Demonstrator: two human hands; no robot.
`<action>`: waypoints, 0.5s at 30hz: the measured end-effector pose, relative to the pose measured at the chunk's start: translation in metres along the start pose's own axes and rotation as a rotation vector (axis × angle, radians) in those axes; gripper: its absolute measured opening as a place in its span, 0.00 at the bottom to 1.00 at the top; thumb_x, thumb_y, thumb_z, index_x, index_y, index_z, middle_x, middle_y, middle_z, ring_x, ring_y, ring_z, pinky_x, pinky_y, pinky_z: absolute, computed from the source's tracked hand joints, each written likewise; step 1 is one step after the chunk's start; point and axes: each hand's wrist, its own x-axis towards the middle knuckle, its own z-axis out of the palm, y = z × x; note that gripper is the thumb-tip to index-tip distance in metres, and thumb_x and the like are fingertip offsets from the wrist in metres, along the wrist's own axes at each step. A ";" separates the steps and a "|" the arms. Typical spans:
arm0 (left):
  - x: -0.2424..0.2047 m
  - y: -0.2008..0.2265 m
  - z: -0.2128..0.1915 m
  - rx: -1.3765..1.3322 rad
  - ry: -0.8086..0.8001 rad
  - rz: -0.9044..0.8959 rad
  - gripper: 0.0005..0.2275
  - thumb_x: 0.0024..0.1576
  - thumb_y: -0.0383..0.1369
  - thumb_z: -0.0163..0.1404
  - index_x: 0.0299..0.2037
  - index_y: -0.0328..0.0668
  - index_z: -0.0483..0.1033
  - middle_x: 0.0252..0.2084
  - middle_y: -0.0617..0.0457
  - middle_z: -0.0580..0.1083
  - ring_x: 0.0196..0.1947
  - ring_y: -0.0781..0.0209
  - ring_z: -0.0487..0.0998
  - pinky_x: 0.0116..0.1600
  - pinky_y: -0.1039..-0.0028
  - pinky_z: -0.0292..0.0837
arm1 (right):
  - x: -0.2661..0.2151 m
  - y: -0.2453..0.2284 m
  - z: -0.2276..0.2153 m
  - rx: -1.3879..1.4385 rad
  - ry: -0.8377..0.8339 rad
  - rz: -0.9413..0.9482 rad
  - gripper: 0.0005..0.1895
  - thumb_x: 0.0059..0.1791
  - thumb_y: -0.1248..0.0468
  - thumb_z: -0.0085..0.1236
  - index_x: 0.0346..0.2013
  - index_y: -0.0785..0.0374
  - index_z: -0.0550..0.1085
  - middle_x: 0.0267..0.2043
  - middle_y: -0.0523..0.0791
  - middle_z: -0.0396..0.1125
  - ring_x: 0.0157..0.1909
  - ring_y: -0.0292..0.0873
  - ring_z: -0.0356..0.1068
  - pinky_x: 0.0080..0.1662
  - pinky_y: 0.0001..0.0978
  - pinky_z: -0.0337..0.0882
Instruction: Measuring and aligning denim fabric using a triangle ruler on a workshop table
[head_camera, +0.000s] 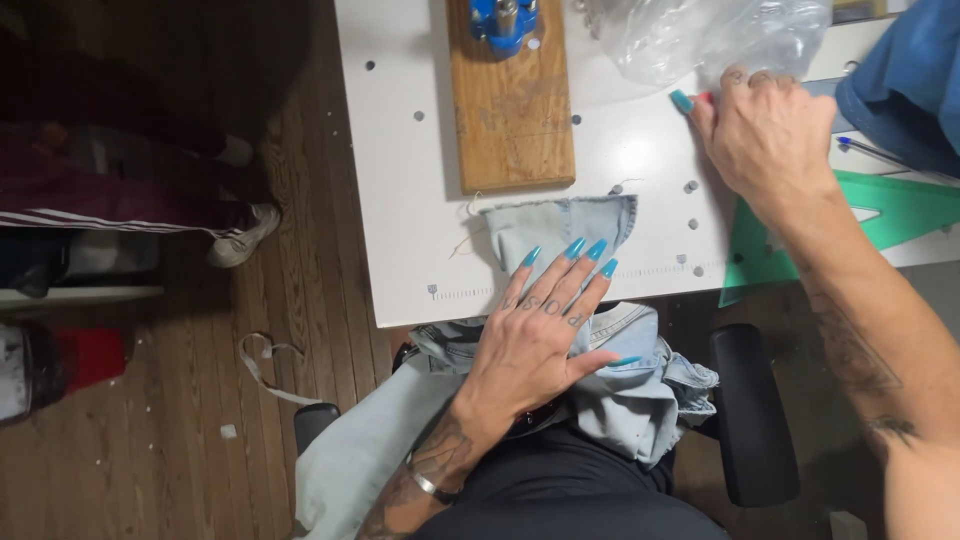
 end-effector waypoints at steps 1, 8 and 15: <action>0.000 -0.002 0.001 0.003 -0.011 0.007 0.29 0.52 0.54 0.25 0.55 0.40 0.61 0.58 0.46 0.61 0.59 0.52 0.59 0.63 0.59 0.48 | 0.002 -0.001 0.002 -0.016 0.002 -0.046 0.20 0.56 0.46 0.34 0.34 0.55 0.68 0.24 0.42 0.66 0.26 0.42 0.68 0.18 0.34 0.60; 0.004 -0.007 0.006 0.009 0.024 0.027 0.29 0.53 0.53 0.25 0.54 0.39 0.62 0.56 0.44 0.63 0.57 0.50 0.61 0.61 0.57 0.51 | -0.015 0.009 0.012 -0.014 0.107 -0.172 0.11 0.52 0.58 0.42 0.26 0.55 0.60 0.20 0.37 0.57 0.18 0.37 0.60 0.15 0.27 0.55; 0.015 -0.007 0.008 0.032 0.097 0.026 0.31 0.52 0.54 0.26 0.52 0.34 0.65 0.55 0.46 0.64 0.55 0.52 0.64 0.61 0.60 0.53 | -0.052 -0.003 -0.060 0.856 -0.237 -0.114 0.12 0.55 0.61 0.32 0.34 0.67 0.61 0.20 0.49 0.63 0.17 0.51 0.58 0.27 0.42 0.58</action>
